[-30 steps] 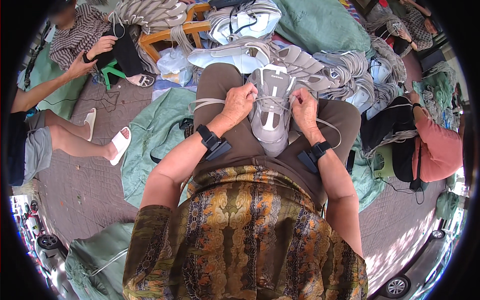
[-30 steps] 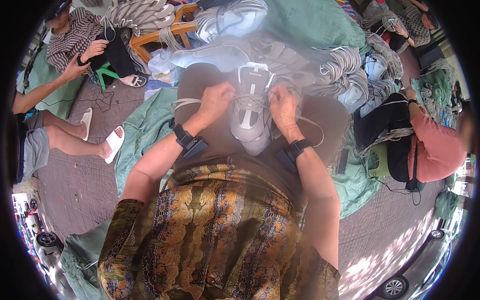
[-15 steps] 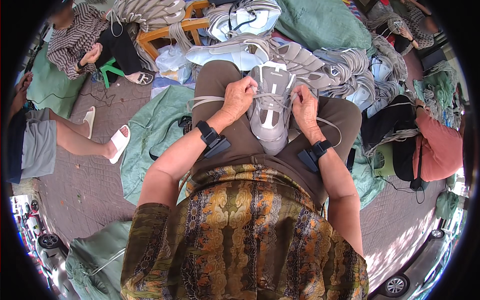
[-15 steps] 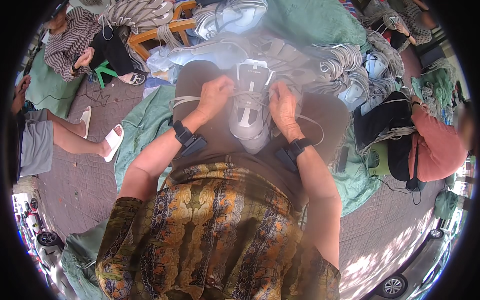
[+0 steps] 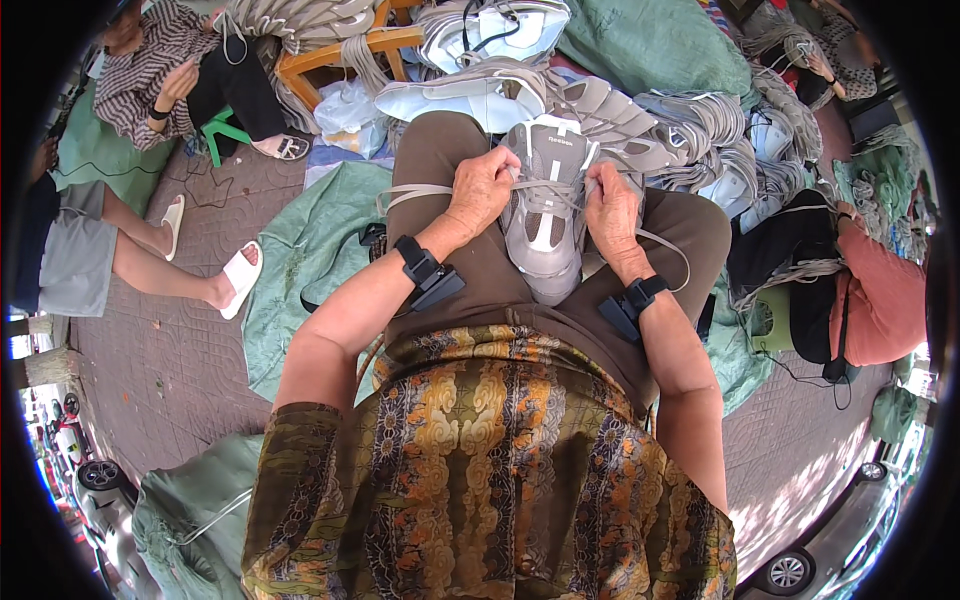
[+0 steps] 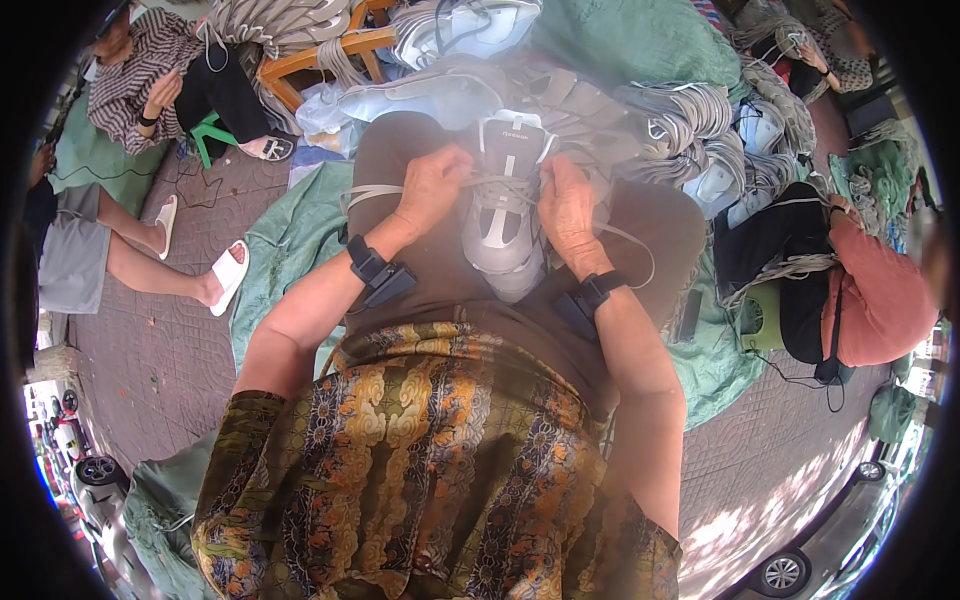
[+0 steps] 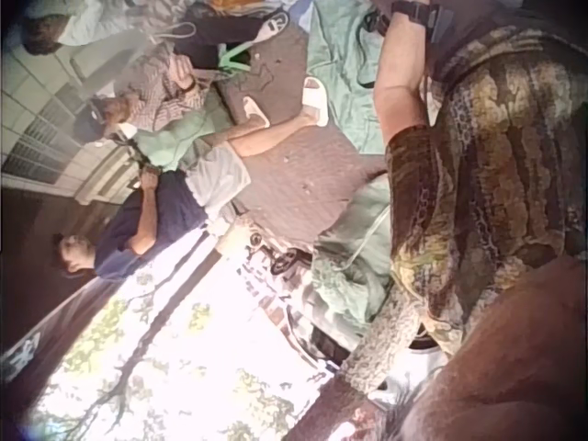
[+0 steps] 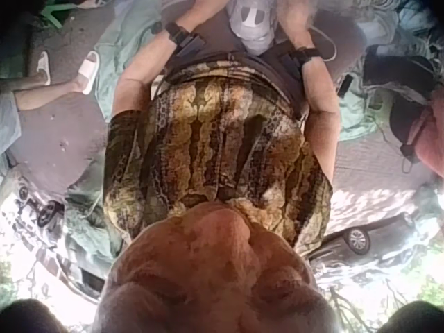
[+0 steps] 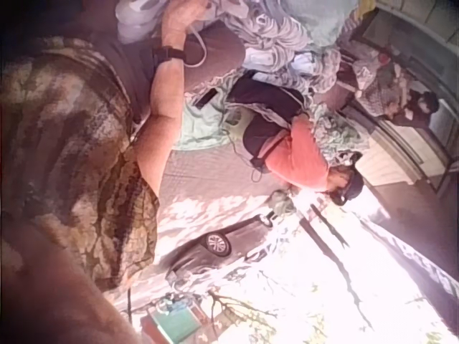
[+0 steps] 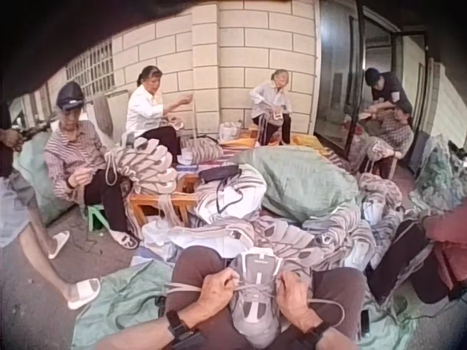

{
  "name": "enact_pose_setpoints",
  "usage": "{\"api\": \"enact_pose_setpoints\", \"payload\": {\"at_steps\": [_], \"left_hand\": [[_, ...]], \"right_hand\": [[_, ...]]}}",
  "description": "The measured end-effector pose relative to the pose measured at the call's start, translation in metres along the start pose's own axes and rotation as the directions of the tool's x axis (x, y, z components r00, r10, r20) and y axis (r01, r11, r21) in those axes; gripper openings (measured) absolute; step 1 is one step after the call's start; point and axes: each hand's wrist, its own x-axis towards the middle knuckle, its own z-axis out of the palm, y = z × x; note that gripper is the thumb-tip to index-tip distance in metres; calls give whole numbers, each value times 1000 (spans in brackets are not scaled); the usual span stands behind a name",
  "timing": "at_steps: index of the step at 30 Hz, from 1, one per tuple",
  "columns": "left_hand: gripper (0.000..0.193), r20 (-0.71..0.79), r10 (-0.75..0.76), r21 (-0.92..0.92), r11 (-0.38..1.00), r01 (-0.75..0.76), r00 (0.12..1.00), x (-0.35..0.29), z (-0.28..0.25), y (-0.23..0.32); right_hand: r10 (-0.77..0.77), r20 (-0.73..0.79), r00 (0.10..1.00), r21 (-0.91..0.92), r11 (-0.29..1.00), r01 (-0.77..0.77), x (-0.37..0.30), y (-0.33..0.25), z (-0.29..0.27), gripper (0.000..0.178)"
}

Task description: The person threads a long white shoelace through the eyelets of a white sneaker resting on their lap. They repeatedly pull the lace through the eyelets and adjust its position, working on a single shoe throughout the clip.

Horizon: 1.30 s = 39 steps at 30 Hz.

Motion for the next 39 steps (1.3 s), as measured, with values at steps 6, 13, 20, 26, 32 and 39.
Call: {"api": "enact_pose_setpoints", "payload": {"at_steps": [6, 13, 20, 26, 32, 39], "left_hand": [[15, 17, -23, 29, 999, 22, 1000, -1, 0, 1], [16, -40, -29, -39, 999, 27, 999, 0, 2, 4], [14, -11, 295, 174, 942, -288, 956, 3, 7, 2], [27, 208, 350, 337, 851, -402, 914, 16, 5, 6], [30, 504, 283, 336, 806, -488, 816, 31, -16, 6], [7, 577, 527, 329, 550, -768, 624, 49, -6, 4]], "right_hand": [[-4, 132, 991, 25, 1000, 1, 1, -1, -3, 20], [133, 211, 968, 89, 984, -155, 3, 2, -6, 17], [182, 259, 949, 86, 974, -210, 5, 3, -9, 17], [126, 272, 954, 81, 985, -153, 9, -2, -15, 23], [-125, 414, 902, 44, 992, 118, 25, 5, -33, 37], [-305, 589, 748, -127, 879, 459, 46, 7, -40, 37]]}}
